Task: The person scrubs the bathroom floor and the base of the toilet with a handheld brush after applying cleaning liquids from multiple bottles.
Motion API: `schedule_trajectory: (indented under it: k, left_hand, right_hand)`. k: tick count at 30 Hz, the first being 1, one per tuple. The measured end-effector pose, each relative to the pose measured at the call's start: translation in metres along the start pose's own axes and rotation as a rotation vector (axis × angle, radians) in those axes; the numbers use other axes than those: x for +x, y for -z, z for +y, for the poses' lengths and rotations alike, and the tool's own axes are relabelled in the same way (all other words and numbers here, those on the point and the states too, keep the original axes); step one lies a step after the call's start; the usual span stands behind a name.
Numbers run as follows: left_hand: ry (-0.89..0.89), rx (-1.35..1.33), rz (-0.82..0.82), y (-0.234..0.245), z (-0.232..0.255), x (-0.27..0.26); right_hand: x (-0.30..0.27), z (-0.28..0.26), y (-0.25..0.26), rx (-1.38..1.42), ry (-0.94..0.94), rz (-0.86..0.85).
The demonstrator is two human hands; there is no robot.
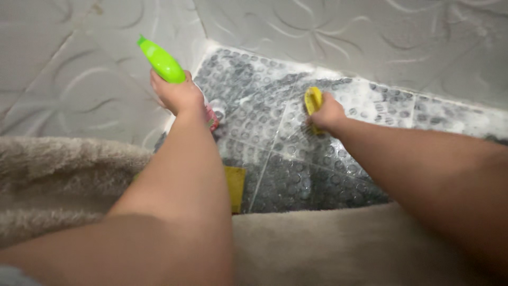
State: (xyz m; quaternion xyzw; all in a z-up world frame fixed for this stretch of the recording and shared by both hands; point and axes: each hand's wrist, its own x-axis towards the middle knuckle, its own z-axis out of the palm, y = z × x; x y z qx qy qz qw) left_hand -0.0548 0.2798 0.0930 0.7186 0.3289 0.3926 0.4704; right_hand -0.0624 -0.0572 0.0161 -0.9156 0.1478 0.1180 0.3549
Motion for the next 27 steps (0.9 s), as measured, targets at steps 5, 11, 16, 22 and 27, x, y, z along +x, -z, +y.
schedule_trajectory:
  k: [5, 11, 16, 22, 27]
  left_hand:
    - [0.056, -0.001, 0.004, 0.033, 0.009, -0.007]
    - [-0.559, 0.300, 0.377, 0.009, 0.002, 0.003]
    - [-0.244, -0.075, -0.049, -0.007, 0.024, 0.035]
    - [-0.239, 0.046, -0.065, 0.004, 0.054, 0.057]
    - [-0.159, -0.143, -0.049, 0.005, 0.019, 0.068]
  right_hand:
    - [-0.005, -0.016, -0.022, -0.201, 0.223, -0.014]
    - [0.009, -0.042, -0.042, -0.118, 0.228, -0.016]
    - [0.025, -0.069, -0.057, -0.028, 0.287, 0.007]
    - [0.021, -0.139, -0.083, 0.417, -0.013, -0.224]
    - [0.087, -0.208, -0.149, 1.087, 0.010, -0.564]
